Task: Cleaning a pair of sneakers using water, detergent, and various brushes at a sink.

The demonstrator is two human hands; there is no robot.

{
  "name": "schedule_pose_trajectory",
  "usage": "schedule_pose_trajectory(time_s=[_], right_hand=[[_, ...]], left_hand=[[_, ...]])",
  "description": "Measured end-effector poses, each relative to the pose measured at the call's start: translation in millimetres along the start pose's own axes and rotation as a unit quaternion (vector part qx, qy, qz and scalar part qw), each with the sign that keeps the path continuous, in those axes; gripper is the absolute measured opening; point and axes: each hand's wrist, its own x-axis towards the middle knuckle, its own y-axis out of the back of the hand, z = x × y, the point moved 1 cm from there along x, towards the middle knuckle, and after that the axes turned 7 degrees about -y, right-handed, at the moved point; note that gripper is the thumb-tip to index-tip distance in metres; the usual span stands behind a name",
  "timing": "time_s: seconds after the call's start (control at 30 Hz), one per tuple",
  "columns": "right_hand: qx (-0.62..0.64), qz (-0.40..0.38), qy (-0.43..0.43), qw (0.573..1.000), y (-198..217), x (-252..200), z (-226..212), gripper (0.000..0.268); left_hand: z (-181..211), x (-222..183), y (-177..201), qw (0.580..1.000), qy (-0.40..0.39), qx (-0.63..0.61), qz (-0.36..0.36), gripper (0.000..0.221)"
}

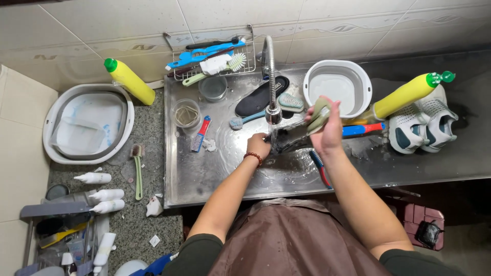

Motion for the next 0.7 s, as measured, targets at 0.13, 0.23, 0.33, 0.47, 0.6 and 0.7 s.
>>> schedule_pose_trajectory(time_s=[0.13, 0.23, 0.33, 0.47, 0.6, 0.7], right_hand=[[-0.050, -0.084, 0.032, 0.995, -22.3, -14.5, 4.5, 0.059], [-0.088, -0.133, 0.031, 0.987, -28.2, -21.3, -3.1, 0.065], [-0.135, -0.206, -0.005, 0.969, -26.3, -27.9, -19.1, 0.073], [-0.209, -0.247, 0.002, 0.946, -8.8, -35.5, -30.6, 0.076], [-0.355, -0.286, 0.080, 0.887, -18.6, -72.5, -57.2, 0.067], [-0.262, -0.191, 0.100, 0.941, 6.7, -84.9, -47.0, 0.060]], left_hand=[[20.3, 5.0, -11.7, 0.987, -0.021, 0.158, -0.023, 0.021], [21.2, 9.6, -17.2, 0.979, 0.023, 0.191, -0.074, 0.026], [-9.3, 27.9, -38.4, 0.978, -0.036, 0.181, -0.096, 0.028], [-10.2, 40.2, -49.8, 0.980, -0.138, 0.117, -0.086, 0.029], [32.6, 26.5, -35.1, 0.988, -0.122, 0.078, -0.052, 0.031], [-6.8, 36.0, -60.2, 0.985, -0.170, 0.036, -0.020, 0.055]])
